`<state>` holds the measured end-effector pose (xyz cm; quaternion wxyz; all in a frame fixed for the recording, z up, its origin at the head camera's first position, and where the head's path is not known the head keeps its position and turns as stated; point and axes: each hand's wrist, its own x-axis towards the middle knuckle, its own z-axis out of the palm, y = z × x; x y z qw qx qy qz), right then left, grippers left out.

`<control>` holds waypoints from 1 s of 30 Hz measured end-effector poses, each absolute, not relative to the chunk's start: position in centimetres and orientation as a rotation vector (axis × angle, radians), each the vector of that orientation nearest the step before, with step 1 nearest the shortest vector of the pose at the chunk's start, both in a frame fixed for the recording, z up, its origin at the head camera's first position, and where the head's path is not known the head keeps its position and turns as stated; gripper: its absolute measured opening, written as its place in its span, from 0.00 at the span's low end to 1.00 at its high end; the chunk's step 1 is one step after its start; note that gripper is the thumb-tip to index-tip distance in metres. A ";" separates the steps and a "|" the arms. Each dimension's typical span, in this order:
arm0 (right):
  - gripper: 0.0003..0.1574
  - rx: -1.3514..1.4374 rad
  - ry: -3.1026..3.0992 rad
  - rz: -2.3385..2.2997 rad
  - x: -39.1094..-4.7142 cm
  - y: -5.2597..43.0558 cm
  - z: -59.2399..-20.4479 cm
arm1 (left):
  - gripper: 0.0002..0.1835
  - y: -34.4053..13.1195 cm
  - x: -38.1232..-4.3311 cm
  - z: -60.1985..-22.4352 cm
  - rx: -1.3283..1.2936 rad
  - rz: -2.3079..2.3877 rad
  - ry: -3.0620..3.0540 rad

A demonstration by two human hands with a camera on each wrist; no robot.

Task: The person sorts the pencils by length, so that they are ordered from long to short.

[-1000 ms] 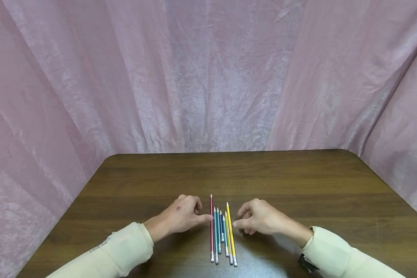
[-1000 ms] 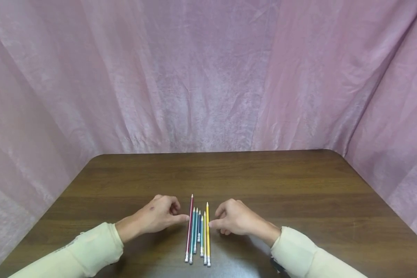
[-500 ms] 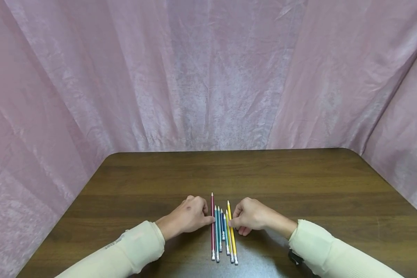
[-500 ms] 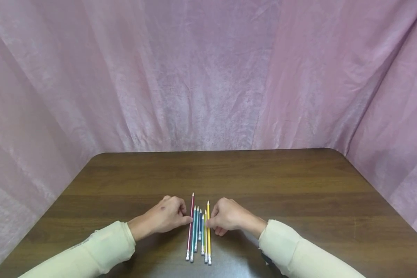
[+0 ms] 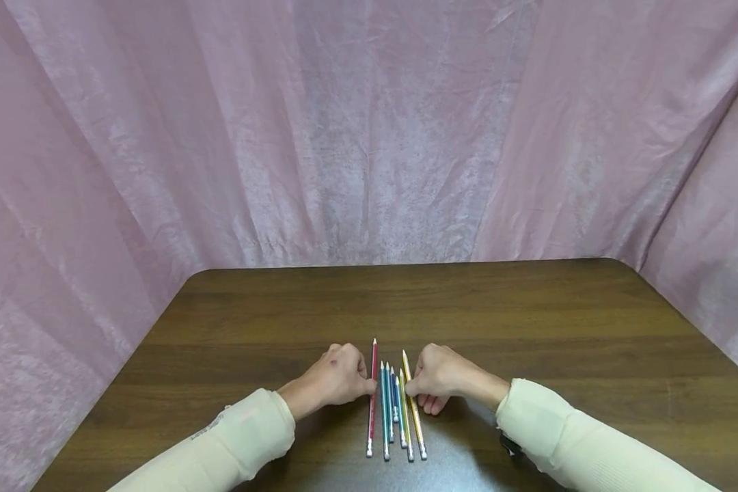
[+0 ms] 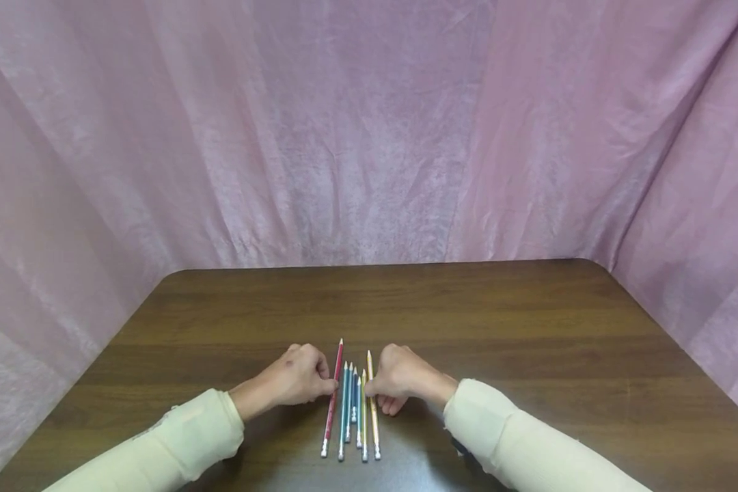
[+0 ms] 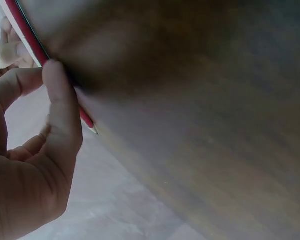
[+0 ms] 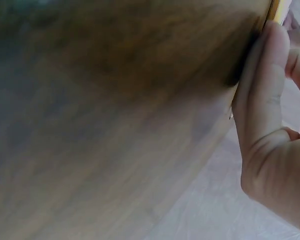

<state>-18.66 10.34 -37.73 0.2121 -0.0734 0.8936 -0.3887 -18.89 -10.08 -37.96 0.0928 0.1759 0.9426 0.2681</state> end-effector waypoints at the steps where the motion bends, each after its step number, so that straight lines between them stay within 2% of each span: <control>1: 0.11 -0.196 2.486 -1.068 -18.7 10.3 -37.7 | 0.16 -10.1 -19.0 -37.9 0.501 0.819 2.777; 8: 0.12 -0.165 2.476 -1.039 -19.1 10.3 -37.8 | 0.12 -10.0 -19.3 -37.9 0.349 0.979 2.645; 16: 0.10 -0.123 2.387 -1.119 -19.5 10.8 -37.7 | 0.12 -9.8 -19.6 -38.0 0.300 1.027 2.614; 30: 0.07 -0.269 2.264 -1.359 -20.5 11.9 -36.1 | 0.03 -11.2 -20.5 -36.4 0.204 1.317 2.499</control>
